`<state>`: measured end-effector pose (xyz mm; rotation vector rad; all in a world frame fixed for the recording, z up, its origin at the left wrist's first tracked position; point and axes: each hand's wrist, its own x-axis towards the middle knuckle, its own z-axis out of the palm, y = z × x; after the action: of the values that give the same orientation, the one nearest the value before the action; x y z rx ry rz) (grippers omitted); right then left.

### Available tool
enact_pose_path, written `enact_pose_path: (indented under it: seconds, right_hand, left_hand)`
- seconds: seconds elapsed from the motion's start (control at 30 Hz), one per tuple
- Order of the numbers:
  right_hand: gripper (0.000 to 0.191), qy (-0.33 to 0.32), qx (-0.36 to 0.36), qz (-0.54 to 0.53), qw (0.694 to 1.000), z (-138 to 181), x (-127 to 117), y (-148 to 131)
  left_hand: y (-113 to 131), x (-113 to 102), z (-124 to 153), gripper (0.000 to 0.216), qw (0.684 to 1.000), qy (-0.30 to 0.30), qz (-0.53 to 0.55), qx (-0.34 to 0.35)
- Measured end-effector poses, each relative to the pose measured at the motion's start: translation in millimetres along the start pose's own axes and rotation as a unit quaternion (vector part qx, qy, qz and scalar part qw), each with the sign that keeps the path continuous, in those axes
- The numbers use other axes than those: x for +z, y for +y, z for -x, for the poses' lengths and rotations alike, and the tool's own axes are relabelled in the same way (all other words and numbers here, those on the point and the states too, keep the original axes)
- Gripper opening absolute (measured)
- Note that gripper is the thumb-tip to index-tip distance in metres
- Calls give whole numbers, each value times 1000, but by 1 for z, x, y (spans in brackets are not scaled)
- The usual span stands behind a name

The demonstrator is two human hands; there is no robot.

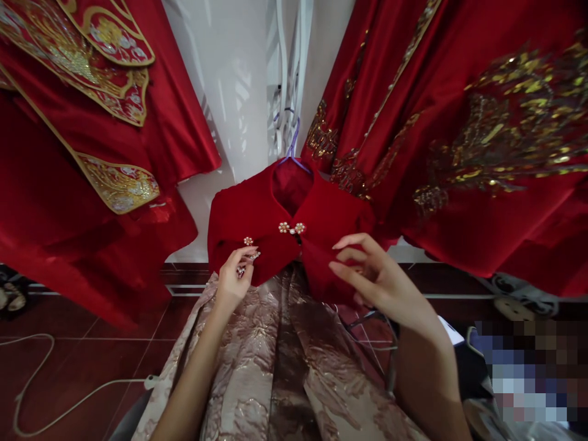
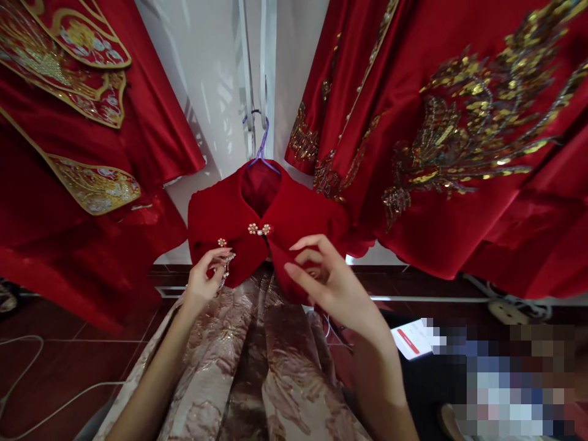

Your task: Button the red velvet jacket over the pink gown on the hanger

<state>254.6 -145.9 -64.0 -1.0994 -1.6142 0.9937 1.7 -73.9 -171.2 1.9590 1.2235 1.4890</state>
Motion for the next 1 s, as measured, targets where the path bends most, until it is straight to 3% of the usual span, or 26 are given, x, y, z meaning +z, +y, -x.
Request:
enact_pose_path:
  seconds: [0.1, 0.13, 0.23, 0.37, 0.5, 0.63, 1.0]
  right_hand:
    - [37, -121, 50, -72, 989, -7, 28, 5]
    - [37, -135, 54, -96, 985, -13, 38, 12]
    - [37, -91, 34, -126, 987, -39, 64, 38]
    - [29, -14, 0, -68, 998, -70, 84, 65]
    - [36, -8, 0, -93, 996, -80, 90, 82]
    - [47, -28, -21, -127, 991, -79, 94, 88]
    - [32, 41, -66, -24, 997, -87, 108, 83]
  left_hand:
    - [-2, 6, 0, 40, 999, 7, 31, -12]
    - [-3, 8, 0, 41, 999, 23, 39, -16]
    - [-5, 12, 0, 41, 996, 57, 61, -37]
    - [-4, 12, -1, 38, 998, 40, 34, -27]
    - [0, 13, 0, 43, 998, 33, 36, -29]
    - [1, 16, 1, 46, 995, 49, 68, -47]
    - [8, 8, 1, 29, 988, 108, 96, -61]
